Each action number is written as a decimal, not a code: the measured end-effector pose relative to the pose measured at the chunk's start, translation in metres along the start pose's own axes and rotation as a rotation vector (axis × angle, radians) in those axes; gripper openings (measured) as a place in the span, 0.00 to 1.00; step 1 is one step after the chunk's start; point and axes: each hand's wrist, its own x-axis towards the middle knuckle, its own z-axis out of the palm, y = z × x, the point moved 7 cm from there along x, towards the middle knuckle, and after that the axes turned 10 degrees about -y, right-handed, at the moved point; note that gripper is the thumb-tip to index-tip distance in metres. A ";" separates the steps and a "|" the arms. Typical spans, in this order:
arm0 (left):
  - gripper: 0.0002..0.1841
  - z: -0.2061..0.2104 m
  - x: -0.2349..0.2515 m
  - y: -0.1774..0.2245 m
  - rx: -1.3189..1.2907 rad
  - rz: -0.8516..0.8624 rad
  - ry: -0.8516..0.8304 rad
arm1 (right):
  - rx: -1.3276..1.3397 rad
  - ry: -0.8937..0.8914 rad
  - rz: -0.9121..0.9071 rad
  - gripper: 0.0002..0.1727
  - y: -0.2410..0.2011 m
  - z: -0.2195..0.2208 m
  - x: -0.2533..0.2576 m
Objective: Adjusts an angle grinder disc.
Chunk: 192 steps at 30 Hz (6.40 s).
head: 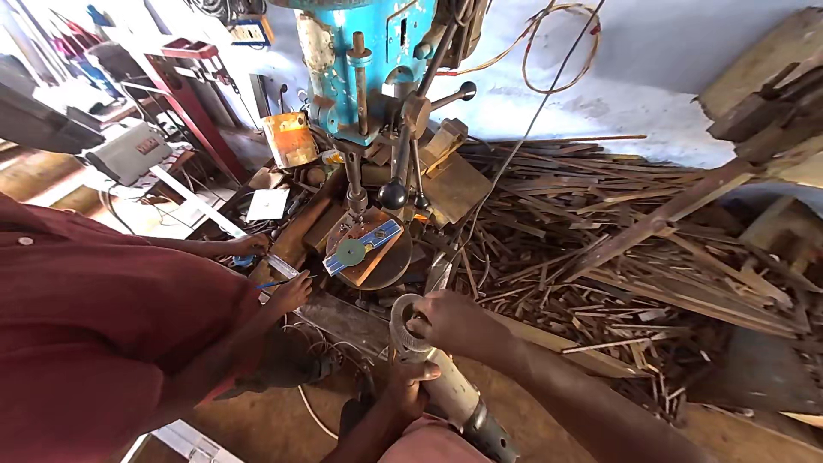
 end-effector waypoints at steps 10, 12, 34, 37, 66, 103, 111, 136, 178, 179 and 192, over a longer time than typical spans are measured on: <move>0.26 -0.008 0.001 -0.001 -0.022 0.043 0.029 | 0.638 0.459 -0.174 0.11 0.052 -0.020 0.005; 0.29 -0.009 0.000 0.001 -0.021 0.057 0.077 | 1.038 0.365 -0.188 0.18 0.074 -0.006 0.020; 0.36 -0.061 -0.028 0.048 0.074 0.177 0.390 | 1.607 -0.202 -0.535 0.13 0.037 0.072 0.150; 0.35 -0.063 -0.023 0.052 0.074 0.168 0.396 | 1.639 -0.188 -0.516 0.13 0.026 0.073 0.158; 0.36 -0.074 -0.034 0.062 0.082 0.186 0.438 | 1.754 0.602 0.288 0.12 0.184 0.103 0.273; 0.19 -0.048 0.004 0.083 -0.110 0.328 0.088 | 1.459 0.203 -0.411 0.15 0.001 0.007 0.098; 0.19 -0.029 0.018 0.053 -0.078 0.225 -0.026 | 1.035 0.402 -0.404 0.19 0.031 0.009 0.071; 0.18 -0.017 0.016 0.038 -0.168 0.166 -0.062 | 0.376 0.920 -0.273 0.13 0.035 0.041 -0.031; 0.21 -0.017 0.014 0.048 -0.123 0.250 0.059 | 0.121 0.516 -0.581 0.21 -0.031 -0.025 0.020; 0.20 -0.017 0.014 0.048 -0.126 0.252 0.057 | 0.120 0.516 -0.580 0.21 -0.031 -0.025 0.020; 0.19 -0.011 0.015 0.048 -0.139 0.208 0.009 | 0.154 0.469 -0.535 0.23 -0.027 -0.025 0.026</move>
